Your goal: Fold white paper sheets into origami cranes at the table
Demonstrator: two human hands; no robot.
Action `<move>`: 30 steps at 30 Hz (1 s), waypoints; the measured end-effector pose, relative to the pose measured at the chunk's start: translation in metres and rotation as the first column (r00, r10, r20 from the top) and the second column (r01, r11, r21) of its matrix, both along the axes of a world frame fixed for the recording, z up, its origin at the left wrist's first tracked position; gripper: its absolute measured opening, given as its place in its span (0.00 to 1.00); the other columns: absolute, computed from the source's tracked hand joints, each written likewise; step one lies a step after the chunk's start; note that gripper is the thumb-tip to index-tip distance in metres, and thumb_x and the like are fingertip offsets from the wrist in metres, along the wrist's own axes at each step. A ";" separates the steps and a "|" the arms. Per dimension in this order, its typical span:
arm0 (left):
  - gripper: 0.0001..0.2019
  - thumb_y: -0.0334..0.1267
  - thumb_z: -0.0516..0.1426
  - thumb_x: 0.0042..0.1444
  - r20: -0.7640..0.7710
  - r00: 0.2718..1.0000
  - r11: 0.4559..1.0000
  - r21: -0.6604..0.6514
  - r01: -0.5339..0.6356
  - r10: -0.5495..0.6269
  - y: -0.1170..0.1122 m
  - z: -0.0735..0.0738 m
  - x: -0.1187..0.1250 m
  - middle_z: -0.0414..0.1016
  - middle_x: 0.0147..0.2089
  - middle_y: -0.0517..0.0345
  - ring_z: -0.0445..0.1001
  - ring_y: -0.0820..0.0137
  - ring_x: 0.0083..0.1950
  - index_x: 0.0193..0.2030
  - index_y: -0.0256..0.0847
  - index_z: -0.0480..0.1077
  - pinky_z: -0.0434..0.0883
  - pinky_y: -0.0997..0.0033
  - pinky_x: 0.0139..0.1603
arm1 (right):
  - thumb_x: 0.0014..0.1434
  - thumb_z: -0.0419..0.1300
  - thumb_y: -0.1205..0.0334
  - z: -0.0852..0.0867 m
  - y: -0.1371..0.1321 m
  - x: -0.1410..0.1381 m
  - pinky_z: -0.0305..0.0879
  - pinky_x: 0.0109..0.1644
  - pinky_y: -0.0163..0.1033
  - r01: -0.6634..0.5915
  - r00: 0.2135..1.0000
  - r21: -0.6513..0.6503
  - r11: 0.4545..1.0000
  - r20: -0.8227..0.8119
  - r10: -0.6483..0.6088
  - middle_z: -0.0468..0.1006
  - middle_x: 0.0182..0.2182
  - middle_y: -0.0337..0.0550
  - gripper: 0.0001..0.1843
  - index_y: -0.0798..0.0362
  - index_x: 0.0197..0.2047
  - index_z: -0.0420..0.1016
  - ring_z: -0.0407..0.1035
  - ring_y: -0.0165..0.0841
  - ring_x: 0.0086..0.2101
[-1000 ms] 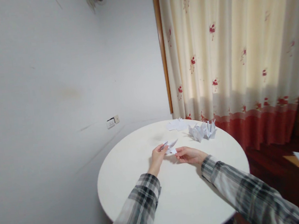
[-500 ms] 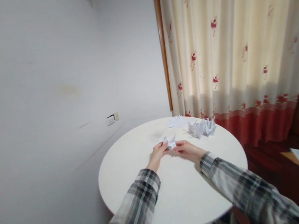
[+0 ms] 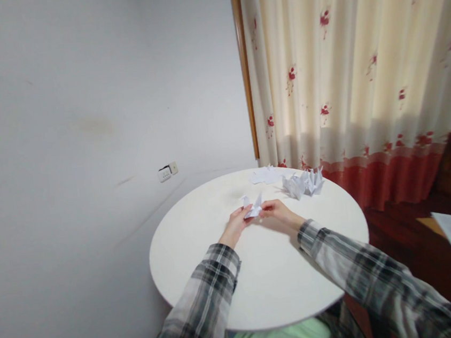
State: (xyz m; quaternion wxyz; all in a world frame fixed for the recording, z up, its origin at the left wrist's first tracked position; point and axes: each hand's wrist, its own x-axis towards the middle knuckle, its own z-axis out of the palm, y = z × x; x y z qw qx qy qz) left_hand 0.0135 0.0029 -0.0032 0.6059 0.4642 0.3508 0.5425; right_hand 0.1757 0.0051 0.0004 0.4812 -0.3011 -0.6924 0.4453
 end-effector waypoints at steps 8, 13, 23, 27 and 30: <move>0.12 0.38 0.64 0.41 0.001 0.999 0.999 0.028 -0.034 0.034 0.004 -0.005 -0.003 0.74 0.33 0.55 0.71 0.73 0.34 0.32 0.34 0.72 0.66 0.72 0.41 | 0.40 0.66 0.62 -0.001 -0.011 0.001 0.56 0.31 0.32 -0.208 0.978 -0.249 0.946 -0.018 0.210 0.71 0.21 0.36 0.10 0.59 0.28 0.74 0.61 0.24 0.23; 0.15 0.42 0.64 0.40 -0.039 0.999 0.997 0.072 -0.021 0.024 0.004 -0.006 -0.001 0.74 0.29 0.56 0.70 0.73 0.29 0.32 0.34 0.72 0.65 0.73 0.35 | 0.41 0.66 0.64 -0.002 -0.019 -0.001 0.58 0.31 0.31 -0.380 0.923 -0.373 0.846 -0.090 0.375 0.71 0.22 0.37 0.11 0.59 0.29 0.72 0.64 0.24 0.23; 0.13 0.39 0.64 0.41 0.016 1.000 0.999 0.042 0.005 -0.006 0.006 -0.007 0.000 0.75 0.31 0.55 0.71 0.74 0.31 0.32 0.34 0.72 0.67 0.74 0.36 | 0.41 0.67 0.66 -0.006 -0.016 -0.002 0.60 0.31 0.31 -0.435 0.900 -0.366 0.822 -0.141 0.414 0.71 0.23 0.35 0.20 0.56 0.40 0.71 0.64 0.23 0.23; 0.11 0.37 0.63 0.43 0.024 1.000 1.000 0.020 -0.018 0.017 0.007 -0.006 0.000 0.76 0.32 0.53 0.71 0.73 0.32 0.33 0.33 0.73 0.68 0.73 0.38 | 0.41 0.66 0.65 -0.010 -0.014 -0.008 0.59 0.31 0.32 -0.372 0.928 -0.304 0.877 -0.131 0.348 0.71 0.23 0.36 0.18 0.57 0.38 0.72 0.63 0.24 0.23; 0.10 0.35 0.62 0.44 0.022 1.000 1.000 0.014 -0.018 0.018 0.006 -0.005 -0.001 0.76 0.34 0.52 0.72 0.72 0.33 0.33 0.33 0.73 0.68 0.72 0.40 | 0.42 0.65 0.63 -0.012 -0.010 -0.010 0.57 0.30 0.33 -0.276 0.961 -0.200 0.940 -0.078 0.265 0.71 0.23 0.37 0.15 0.58 0.35 0.73 0.62 0.24 0.22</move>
